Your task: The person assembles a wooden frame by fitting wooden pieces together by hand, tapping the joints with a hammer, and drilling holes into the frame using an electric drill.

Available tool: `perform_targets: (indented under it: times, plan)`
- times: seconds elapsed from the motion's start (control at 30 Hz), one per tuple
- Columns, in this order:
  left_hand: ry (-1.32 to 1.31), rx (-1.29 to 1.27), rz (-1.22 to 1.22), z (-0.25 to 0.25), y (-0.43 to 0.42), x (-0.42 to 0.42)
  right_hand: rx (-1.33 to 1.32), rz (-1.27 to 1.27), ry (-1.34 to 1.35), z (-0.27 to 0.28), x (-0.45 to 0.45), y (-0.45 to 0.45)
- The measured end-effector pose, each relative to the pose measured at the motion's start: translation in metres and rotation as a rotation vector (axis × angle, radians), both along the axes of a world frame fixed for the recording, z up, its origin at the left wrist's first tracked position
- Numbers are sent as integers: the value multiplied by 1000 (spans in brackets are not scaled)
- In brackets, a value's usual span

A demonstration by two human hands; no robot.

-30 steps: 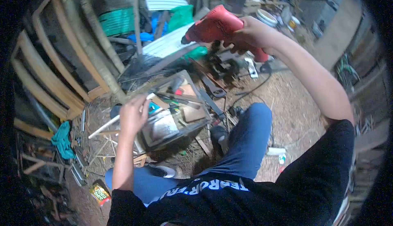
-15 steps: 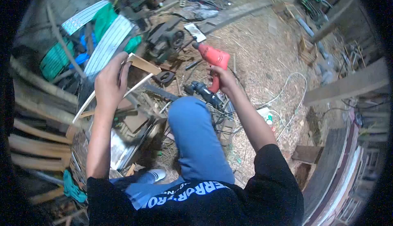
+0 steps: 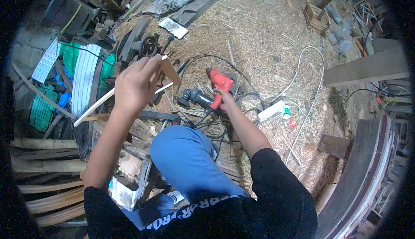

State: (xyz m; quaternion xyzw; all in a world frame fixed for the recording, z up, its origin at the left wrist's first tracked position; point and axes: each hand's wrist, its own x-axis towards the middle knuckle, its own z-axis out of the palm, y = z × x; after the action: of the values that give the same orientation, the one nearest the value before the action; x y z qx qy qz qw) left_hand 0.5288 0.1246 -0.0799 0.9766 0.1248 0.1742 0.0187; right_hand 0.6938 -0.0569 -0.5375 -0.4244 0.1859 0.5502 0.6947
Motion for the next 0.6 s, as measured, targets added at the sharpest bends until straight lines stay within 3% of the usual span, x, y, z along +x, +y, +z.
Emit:
perform_targets:
  times: [0.2,0.27,0.3,0.5,0.6]
  plan:
    - [-201,-98,14,-14,25,6,-256,122,-52,-19,-8,0]
    - [-281,-122,41,-25,33,-5,-383,203,-321,-14,-13,-1]
    - [-324,-129,55,-35,40,-15,-464,250,-458,-44,-10,-1]
    - [-487,-377,126,-71,65,-84,-800,530,-1027,74,-33,9]
    - [-505,-438,153,-84,72,-110,-573,169,-1820,73,-65,21]
